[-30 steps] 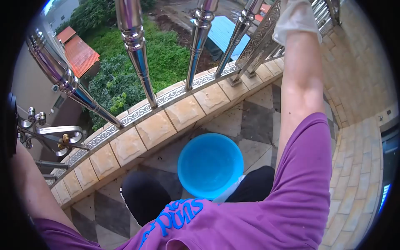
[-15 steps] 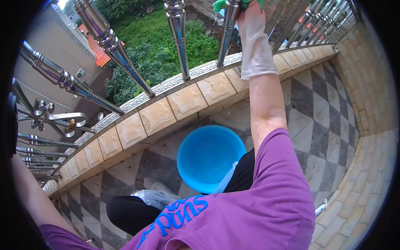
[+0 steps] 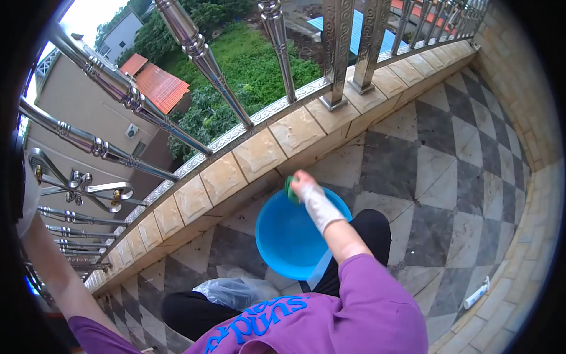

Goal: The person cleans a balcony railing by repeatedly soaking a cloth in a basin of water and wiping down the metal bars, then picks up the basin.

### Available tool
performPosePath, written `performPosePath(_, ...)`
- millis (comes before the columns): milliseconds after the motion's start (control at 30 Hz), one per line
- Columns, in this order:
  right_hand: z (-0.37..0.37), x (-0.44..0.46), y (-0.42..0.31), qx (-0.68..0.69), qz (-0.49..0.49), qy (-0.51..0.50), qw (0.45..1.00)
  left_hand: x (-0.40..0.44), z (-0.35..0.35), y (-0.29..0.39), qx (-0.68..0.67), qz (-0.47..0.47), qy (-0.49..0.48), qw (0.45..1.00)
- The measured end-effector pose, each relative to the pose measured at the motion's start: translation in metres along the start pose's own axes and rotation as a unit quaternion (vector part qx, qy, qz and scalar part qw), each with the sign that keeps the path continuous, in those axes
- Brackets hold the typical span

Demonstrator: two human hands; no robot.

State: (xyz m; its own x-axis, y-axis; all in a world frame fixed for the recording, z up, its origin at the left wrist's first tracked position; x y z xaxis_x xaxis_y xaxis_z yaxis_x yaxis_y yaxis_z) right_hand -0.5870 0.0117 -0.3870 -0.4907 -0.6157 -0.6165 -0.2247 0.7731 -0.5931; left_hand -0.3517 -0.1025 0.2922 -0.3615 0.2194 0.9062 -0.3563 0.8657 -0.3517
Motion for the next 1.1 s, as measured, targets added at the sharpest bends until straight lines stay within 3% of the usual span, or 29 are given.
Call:
performPosePath(67, 0.053, 0.002, 0.039, -0.179, -0.007, -0.059, 0.982, -0.016, 0.046, 0.079, -0.07, 0.122, -0.081, 0.987)
performPosePath(100, 0.088, 0.039, 0.087, -0.25, -0.006, -0.028, 0.968, -0.027, 0.066, 0.106, -0.084, 0.172, -0.127, 0.973)
performPosePath(133, 0.069, 0.012, 0.099, -0.255, 0.116, -0.013, 0.96, -0.036, 0.08, 0.128, -0.099, 0.216, -0.152, 0.959)
performPosePath(200, 0.042, 0.002, 0.125, -0.232, 0.126, 0.087, 0.961, -0.034, 0.089, 0.14, -0.14, 0.309, -0.123, 0.933)
performPosePath(233, 0.038, -0.003, 0.154, -0.101, 0.224, 0.151, 0.958, -0.029, 0.09, 0.141, -0.164, 0.36, -0.095, 0.914)
performPosePath(300, 0.021, -0.015, 0.154, -0.092, 0.235, 0.16, 0.954, -0.014, 0.095, 0.128, -0.187, 0.421, -0.051, 0.886)
performPosePath(400, 0.003, -0.005, 0.166, -0.18, 0.181, 0.205, 0.945, 0.002, 0.103, 0.103, -0.124, 0.337, 0.007, 0.933)
performPosePath(567, -0.032, 0.009, 0.21, -0.169, 0.224, 0.244, 0.928, -0.01, 0.105, 0.079, -0.053, 0.144, 0.124, 0.98)
performPosePath(633, -0.06, -0.004, 0.218, -0.079, 0.284, 0.246, 0.923, -0.015, 0.122, 0.07, -0.055, 0.078, 0.142, 0.985)
performPosePath(667, -0.071, -0.004, 0.226, -0.071, 0.288, 0.259, 0.919, -0.007, 0.135, 0.056, -0.201, 0.011, 0.083, 0.976)
performPosePath(767, -0.107, -0.02, 0.244, 0.071, 0.368, 0.295, 0.879, -0.034, 0.186, 0.029, -0.103, -0.056, 0.198, 0.973)
performPosePath(800, -0.117, -0.022, 0.254, 0.123, 0.388, 0.329, 0.852, -0.043, 0.21, 0.01, -0.151, -0.12, 0.168, 0.967)
performPosePath(833, -0.126, -0.022, 0.27, 0.174, 0.405, 0.362, 0.821, -0.043, 0.225, 0.011, -0.265, -0.1, 0.126, 0.951)
performPosePath(900, -0.159, 0.007, 0.318, 0.061, 0.383, 0.359, 0.849, -0.059, 0.258, -0.019, -0.208, -0.321, 0.028, 0.923)
performPosePath(933, -0.177, 0.029, 0.345, 0.039, 0.32, 0.36, 0.875, -0.068, 0.267, -0.017, -0.356, -0.331, 0.033, 0.873)
performPosePath(967, -0.191, 0.052, 0.37, 0.019, 0.256, 0.357, 0.898, -0.074, 0.269, -0.011, -0.396, -0.349, 0.031, 0.849)
performPosePath(1033, -0.223, 0.061, 0.393, 0.039, 0.25, 0.359, 0.898, -0.082, 0.28, -0.015, -0.458, -0.373, 0.025, 0.806)
performPosePath(1100, -0.226, 0.053, 0.373, -0.087, 0.22, 0.302, 0.924, -0.084, 0.303, -0.027, -0.578, -0.391, 0.003, 0.716)
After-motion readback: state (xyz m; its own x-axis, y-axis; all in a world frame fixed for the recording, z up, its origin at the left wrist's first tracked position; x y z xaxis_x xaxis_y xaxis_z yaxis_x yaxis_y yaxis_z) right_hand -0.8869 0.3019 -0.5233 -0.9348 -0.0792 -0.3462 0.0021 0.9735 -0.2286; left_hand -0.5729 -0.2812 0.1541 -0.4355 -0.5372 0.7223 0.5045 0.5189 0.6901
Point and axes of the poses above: each hand's wrist, its own x-axis towards the middle knuckle, its own z-axis out of the palm, y = z × x, the point moved 8 cm from there along x, towards the middle knuckle, and after that the axes turned 14 degrees about -x, right-handed, at the moved point
